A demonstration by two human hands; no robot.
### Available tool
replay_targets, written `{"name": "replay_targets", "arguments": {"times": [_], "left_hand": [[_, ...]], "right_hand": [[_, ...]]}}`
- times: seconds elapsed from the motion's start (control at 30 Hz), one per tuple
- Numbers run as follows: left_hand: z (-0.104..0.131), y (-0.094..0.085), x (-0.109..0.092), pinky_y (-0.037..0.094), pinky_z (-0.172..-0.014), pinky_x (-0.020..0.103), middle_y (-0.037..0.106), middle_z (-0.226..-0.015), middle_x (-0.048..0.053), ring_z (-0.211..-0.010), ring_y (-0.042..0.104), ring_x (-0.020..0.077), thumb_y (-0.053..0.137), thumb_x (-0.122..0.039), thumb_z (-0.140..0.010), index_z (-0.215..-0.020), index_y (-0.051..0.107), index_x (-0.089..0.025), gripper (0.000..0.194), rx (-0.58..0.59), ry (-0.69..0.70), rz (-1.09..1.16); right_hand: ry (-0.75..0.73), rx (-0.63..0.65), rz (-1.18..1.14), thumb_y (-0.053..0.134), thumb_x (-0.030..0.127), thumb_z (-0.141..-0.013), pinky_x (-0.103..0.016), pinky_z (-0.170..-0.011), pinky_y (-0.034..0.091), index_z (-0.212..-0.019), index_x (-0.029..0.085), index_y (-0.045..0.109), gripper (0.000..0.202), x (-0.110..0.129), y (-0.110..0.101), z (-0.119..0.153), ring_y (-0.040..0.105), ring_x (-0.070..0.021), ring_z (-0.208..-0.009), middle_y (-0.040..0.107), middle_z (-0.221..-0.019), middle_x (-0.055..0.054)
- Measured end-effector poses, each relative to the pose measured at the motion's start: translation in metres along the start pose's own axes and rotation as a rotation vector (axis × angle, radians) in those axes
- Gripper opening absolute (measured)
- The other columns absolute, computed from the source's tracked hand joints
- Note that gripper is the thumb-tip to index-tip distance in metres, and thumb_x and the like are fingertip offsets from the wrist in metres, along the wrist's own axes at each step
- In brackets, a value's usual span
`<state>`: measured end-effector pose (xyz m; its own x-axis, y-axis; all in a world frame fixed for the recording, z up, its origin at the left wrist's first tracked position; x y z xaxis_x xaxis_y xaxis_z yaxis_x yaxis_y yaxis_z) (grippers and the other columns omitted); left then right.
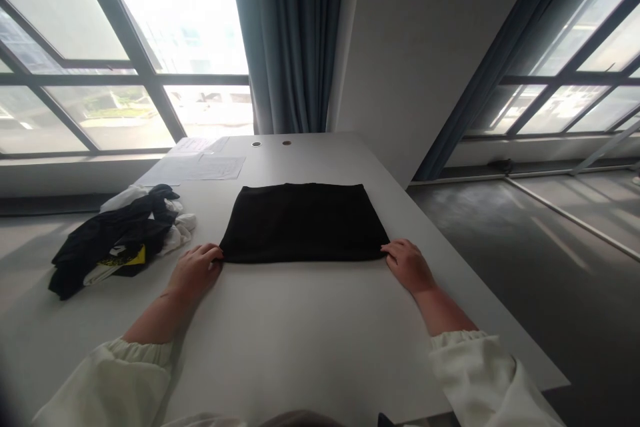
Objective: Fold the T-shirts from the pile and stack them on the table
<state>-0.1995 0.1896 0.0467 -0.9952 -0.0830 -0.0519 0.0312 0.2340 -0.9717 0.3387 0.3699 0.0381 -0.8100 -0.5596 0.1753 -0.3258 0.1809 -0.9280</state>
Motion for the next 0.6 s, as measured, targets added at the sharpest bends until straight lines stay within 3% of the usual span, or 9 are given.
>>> {"name": "replay_targets", "arguments": {"times": [0.17,0.27,0.4,0.5,0.6], "left_hand": [[-0.006,0.0,0.016,0.046,-0.088,0.043,0.073,-0.118,0.009,-0.107,0.065,0.0302,0.056,-0.017,-0.087,-0.099,0.076,-0.024,0.025,-0.047,-0.082,-0.047],[-0.015,0.001,0.032,0.045,-0.086,0.043,0.07,-0.117,0.012,-0.106,0.063,0.0321,0.054,-0.019,-0.089,-0.103,0.078,-0.023,0.028,-0.071,-0.178,-0.062],[-0.033,0.006,0.048,0.042,-0.082,0.043,0.071,-0.109,0.014,-0.1,0.062,0.0329,0.051,-0.022,-0.093,-0.109,0.079,-0.021,0.033,-0.067,-0.292,-0.047],[-0.042,0.008,0.049,0.04,-0.082,0.044,0.072,-0.108,0.016,-0.097,0.062,0.0334,0.049,-0.025,-0.094,-0.113,0.078,-0.019,0.035,-0.065,-0.361,-0.038],[-0.04,0.006,0.034,0.041,-0.088,0.046,0.07,-0.117,0.018,-0.104,0.062,0.0356,0.051,-0.025,-0.093,-0.122,0.076,-0.018,0.039,-0.103,-0.359,-0.043]], "right_hand": [[-0.127,0.104,0.012,0.053,0.01,-0.082,-0.043,-0.092,0.048,-0.082,0.023,0.072,0.022,0.036,-0.012,0.009,0.066,-0.0289,-0.095,0.073,-0.09,-0.011],[-0.261,0.257,0.001,0.053,0.008,-0.08,-0.039,-0.083,0.045,-0.075,0.022,0.062,0.017,0.078,-0.013,0.029,0.059,-0.0246,-0.081,0.066,-0.081,-0.008],[-0.355,0.487,-0.047,0.054,0.005,-0.076,-0.035,-0.077,0.04,-0.075,0.021,0.057,0.016,0.144,-0.011,0.061,0.056,-0.0211,-0.08,0.065,-0.085,-0.006],[-0.373,0.621,-0.092,0.056,0.005,-0.075,-0.032,-0.072,0.037,-0.077,0.02,0.057,0.015,0.183,-0.013,0.074,0.056,-0.0194,-0.08,0.065,-0.085,-0.005],[-0.37,0.683,-0.079,0.057,0.006,-0.075,-0.031,-0.069,0.036,-0.079,0.02,0.06,0.015,0.201,-0.018,0.076,0.057,-0.0194,-0.08,0.065,-0.086,-0.005]]}}
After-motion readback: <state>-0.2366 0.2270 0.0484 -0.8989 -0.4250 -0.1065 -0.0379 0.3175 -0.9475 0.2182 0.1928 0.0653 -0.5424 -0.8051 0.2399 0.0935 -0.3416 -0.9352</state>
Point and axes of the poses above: each hand's wrist, its own z-axis away from the middle knuckle, its own y-axis out of the palm, x = y × z, the point moved 5 cm from there along -z, towards the middle knuckle
